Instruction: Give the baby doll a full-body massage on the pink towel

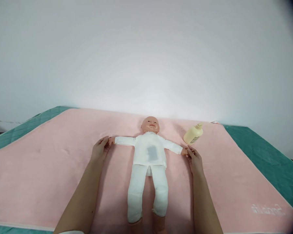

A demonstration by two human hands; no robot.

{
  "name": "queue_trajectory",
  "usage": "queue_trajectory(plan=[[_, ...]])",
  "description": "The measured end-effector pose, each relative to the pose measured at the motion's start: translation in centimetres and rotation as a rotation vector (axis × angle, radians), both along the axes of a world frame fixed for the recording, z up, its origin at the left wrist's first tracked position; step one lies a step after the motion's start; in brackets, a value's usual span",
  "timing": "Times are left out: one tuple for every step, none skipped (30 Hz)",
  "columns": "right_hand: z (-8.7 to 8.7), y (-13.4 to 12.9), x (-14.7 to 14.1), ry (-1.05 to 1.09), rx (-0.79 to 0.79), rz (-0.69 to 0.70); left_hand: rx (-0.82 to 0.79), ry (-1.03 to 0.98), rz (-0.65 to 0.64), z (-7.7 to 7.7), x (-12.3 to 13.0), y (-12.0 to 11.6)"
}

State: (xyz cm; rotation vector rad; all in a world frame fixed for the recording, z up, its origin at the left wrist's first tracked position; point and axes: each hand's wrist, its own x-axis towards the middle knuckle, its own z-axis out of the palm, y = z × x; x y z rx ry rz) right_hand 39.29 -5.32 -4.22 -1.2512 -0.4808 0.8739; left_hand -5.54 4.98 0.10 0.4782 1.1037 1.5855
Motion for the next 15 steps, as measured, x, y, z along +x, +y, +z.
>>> queue_trajectory(plan=[[-0.03,0.01,0.01,-0.002,-0.001,-0.003,-0.001,0.003,0.001,-0.02,-0.01,0.00],[-0.04,0.01,0.01,-0.007,-0.003,-0.008,-0.002,0.004,0.002,-0.04,-0.02,-0.01],[-0.04,0.01,0.01,-0.014,-0.004,-0.012,-0.001,0.005,0.002,-0.06,-0.03,-0.01],[-0.03,0.01,-0.02,-0.022,-0.005,-0.015,-0.001,0.005,0.003,-0.07,-0.03,-0.01],[0.00,0.00,-0.05,-0.030,-0.004,-0.018,-0.002,0.004,0.005,-0.07,-0.03,0.00],[0.05,-0.02,-0.10,-0.036,-0.002,-0.021,-0.007,0.003,0.011,-0.07,-0.03,0.01],[0.10,-0.04,-0.15,-0.040,-0.001,-0.021,-0.013,0.002,0.019,-0.05,-0.02,0.04],[0.17,-0.07,-0.21,-0.042,-0.001,-0.022,-0.020,-0.001,0.025,-0.04,-0.01,0.07],[0.24,-0.10,-0.28,-0.044,-0.001,-0.025,-0.025,-0.004,0.032,-0.02,0.00,0.10],[0.31,-0.12,-0.34,-0.045,0.000,-0.028,-0.029,-0.010,0.036,0.01,0.01,0.14],[0.38,-0.15,-0.41,-0.045,0.001,-0.031,-0.031,-0.016,0.038,0.03,0.03,0.17],[0.44,-0.18,-0.47,-0.045,0.004,-0.033,-0.033,-0.023,0.041,0.06,0.05,0.19],[0.50,-0.20,-0.53,-0.043,0.008,-0.035,-0.036,-0.028,0.045,0.09,0.07,0.20],[0.54,-0.23,-0.59,-0.039,0.013,-0.036,-0.039,-0.033,0.050,0.12,0.11,0.20],[0.58,-0.25,-0.64,-0.034,0.018,-0.035,-0.041,-0.037,0.056,0.15,0.15,0.19]])
